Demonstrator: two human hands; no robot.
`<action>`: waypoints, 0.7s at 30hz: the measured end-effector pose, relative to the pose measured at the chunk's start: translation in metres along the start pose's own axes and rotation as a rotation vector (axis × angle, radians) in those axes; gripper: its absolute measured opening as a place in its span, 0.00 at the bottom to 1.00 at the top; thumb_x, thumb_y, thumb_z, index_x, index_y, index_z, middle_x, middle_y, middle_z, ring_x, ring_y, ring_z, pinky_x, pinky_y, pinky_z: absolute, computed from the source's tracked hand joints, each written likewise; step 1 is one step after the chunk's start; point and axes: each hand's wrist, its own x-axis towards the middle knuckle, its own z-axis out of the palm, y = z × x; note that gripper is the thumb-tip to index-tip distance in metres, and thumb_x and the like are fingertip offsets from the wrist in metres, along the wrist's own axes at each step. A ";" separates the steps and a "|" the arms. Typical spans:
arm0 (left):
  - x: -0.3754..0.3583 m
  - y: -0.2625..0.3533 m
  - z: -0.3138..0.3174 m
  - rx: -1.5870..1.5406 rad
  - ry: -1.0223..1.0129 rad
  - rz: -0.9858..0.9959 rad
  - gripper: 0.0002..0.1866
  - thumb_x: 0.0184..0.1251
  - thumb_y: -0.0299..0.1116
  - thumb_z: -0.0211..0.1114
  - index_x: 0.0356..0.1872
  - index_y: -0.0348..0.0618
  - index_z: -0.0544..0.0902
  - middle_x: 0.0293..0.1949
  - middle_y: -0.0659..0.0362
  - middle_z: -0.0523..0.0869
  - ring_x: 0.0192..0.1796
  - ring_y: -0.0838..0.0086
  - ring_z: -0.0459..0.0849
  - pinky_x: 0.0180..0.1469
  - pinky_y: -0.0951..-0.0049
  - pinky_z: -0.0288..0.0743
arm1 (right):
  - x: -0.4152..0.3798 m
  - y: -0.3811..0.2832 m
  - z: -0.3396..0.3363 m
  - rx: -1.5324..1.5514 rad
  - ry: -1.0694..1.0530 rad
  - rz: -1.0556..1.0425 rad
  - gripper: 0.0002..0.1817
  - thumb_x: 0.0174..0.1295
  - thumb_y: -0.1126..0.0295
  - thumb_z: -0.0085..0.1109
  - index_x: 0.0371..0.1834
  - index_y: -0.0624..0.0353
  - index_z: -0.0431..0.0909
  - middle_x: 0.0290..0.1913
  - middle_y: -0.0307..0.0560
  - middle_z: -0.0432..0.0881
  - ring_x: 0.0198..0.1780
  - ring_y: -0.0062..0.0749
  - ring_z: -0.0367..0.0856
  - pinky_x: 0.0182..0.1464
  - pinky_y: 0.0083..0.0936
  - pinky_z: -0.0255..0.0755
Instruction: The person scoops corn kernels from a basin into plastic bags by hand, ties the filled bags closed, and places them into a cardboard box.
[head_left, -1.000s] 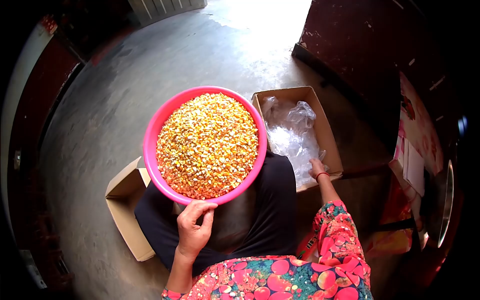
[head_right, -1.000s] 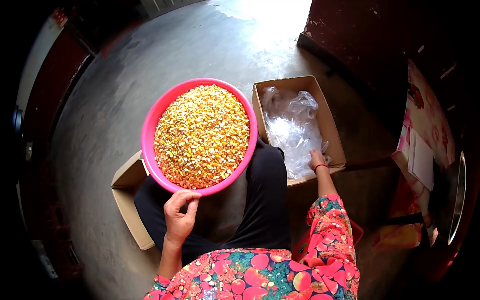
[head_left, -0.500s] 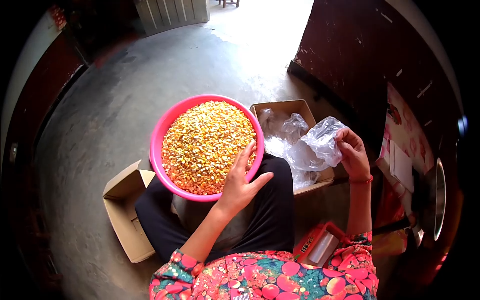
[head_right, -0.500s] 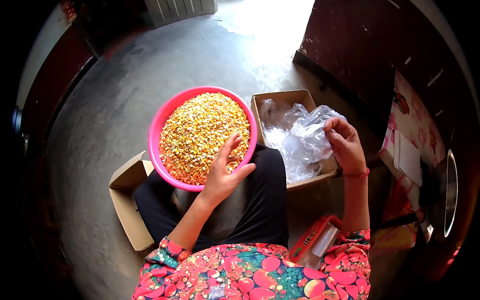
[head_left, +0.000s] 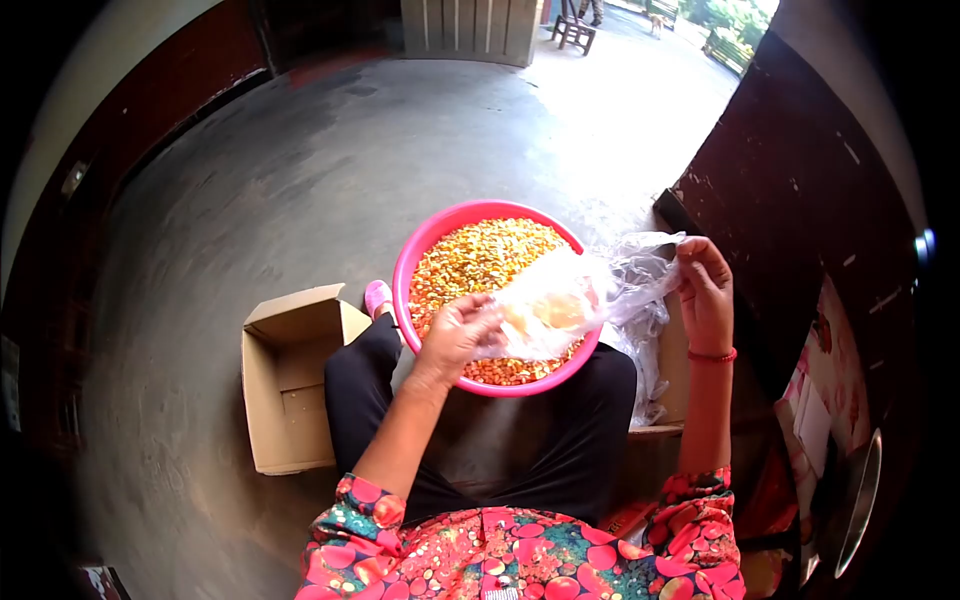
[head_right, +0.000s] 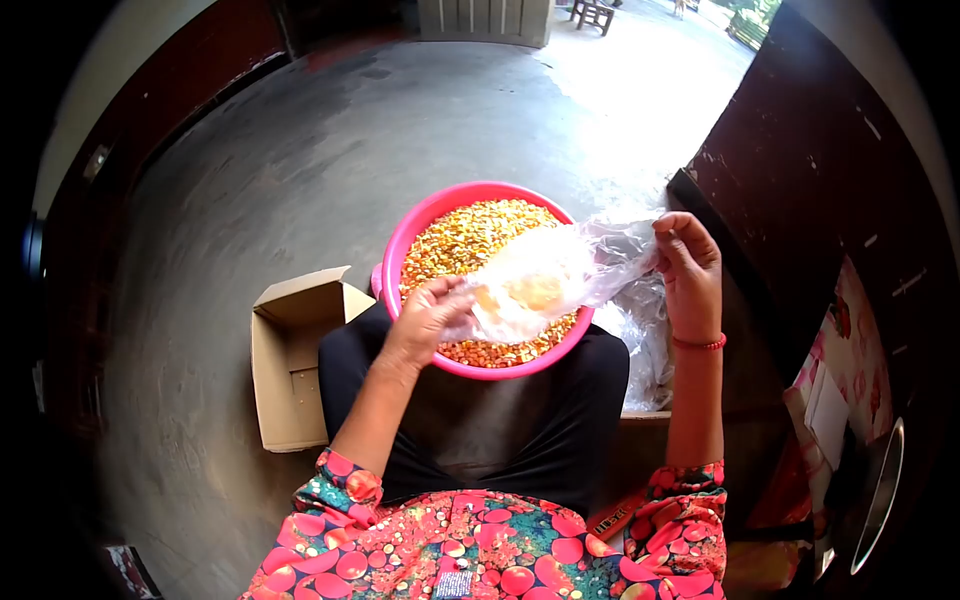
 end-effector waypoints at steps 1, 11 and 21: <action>-0.005 0.016 -0.009 -0.059 0.078 0.045 0.12 0.59 0.22 0.62 0.45 0.35 0.76 0.34 0.59 0.82 0.32 0.78 0.83 0.32 0.77 0.82 | 0.003 0.012 -0.002 -0.089 -0.043 0.051 0.06 0.64 0.77 0.49 0.38 0.63 0.76 0.28 0.32 0.76 0.27 0.11 0.70 0.30 0.10 0.67; 0.022 0.018 -0.041 -0.020 0.122 0.182 0.09 0.64 0.28 0.58 0.43 0.37 0.78 0.26 0.62 0.81 0.18 0.85 0.75 0.20 0.82 0.73 | -0.003 0.047 0.103 -1.147 -0.247 -0.408 0.39 0.41 0.70 0.68 0.62 0.48 0.64 0.66 0.56 0.58 0.67 0.51 0.56 0.64 0.45 0.54; 0.034 0.044 -0.071 0.367 0.194 0.397 0.06 0.62 0.27 0.61 0.36 0.35 0.80 0.27 0.59 0.83 0.27 0.82 0.80 0.29 0.84 0.74 | 0.051 0.129 0.086 -1.327 -0.182 -0.457 0.02 0.56 0.68 0.57 0.27 0.51 0.76 0.28 0.42 0.79 0.34 0.37 0.77 0.53 0.36 0.60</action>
